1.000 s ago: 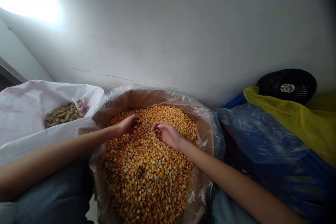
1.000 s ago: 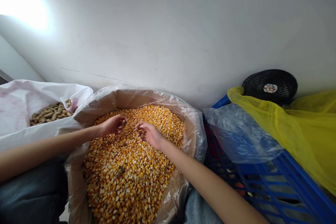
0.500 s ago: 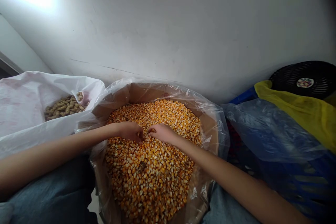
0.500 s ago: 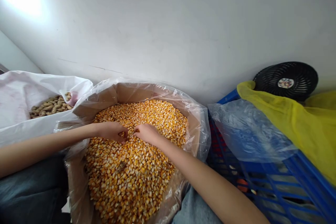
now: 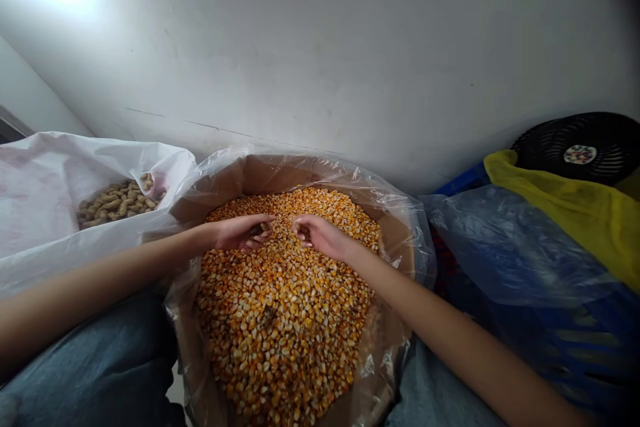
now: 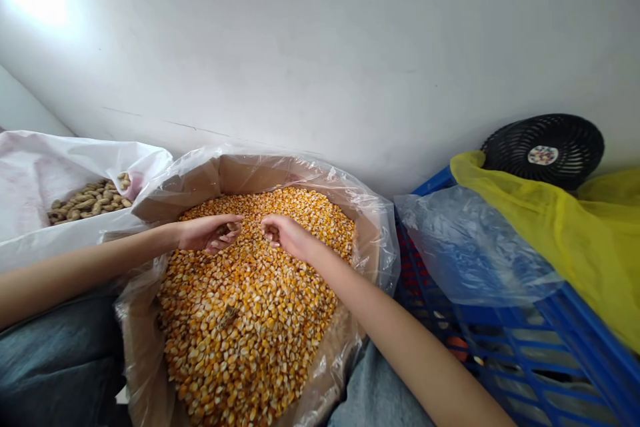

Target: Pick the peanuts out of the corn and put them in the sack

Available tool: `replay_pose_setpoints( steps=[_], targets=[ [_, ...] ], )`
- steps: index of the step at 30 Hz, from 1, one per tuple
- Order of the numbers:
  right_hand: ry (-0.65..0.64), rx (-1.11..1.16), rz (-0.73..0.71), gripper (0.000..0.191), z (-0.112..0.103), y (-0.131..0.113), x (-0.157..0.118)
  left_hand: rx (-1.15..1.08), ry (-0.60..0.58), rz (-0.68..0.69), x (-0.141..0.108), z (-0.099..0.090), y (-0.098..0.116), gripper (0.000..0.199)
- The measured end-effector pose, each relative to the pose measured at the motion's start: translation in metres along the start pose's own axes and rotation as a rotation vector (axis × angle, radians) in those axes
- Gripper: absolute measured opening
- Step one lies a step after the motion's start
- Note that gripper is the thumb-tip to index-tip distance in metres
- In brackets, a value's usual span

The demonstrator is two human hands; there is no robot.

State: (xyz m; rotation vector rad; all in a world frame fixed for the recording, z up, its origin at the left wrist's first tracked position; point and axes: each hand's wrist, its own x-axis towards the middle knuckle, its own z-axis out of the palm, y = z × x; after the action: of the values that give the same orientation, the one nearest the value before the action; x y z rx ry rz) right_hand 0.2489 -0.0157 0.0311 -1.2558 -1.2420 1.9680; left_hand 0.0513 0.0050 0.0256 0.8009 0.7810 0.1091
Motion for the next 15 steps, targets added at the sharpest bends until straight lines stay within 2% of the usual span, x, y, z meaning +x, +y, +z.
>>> replay_pose_setpoints(
  steps=[3, 6, 8, 12, 15],
  targets=[
    [-0.046, 0.373, -0.046, 0.016, -0.016, -0.01, -0.01, -0.04, 0.002, 0.042, -0.003, 0.004, 0.002, 0.015],
    [0.034, 0.443, -0.067, 0.02, -0.029, -0.007, -0.017, 0.125, 0.003, 0.055, -0.006, 0.013, 0.001, 0.013],
    [0.109, 0.385, -0.051, 0.027, -0.033, -0.001, -0.019, 0.442, 0.009, 0.069, -0.009, 0.024, -0.001, 0.016],
    [0.229, 0.2, -0.043, 0.031, -0.038, 0.005, -0.024, 1.256, -0.009, 0.181, -0.02, 0.058, -0.006, 0.028],
    [0.359, -0.019, -0.094, 0.026, -0.046, 0.0, -0.031, 1.671, -0.015, 0.119, -0.027, 0.081, -0.015, 0.027]
  ],
)
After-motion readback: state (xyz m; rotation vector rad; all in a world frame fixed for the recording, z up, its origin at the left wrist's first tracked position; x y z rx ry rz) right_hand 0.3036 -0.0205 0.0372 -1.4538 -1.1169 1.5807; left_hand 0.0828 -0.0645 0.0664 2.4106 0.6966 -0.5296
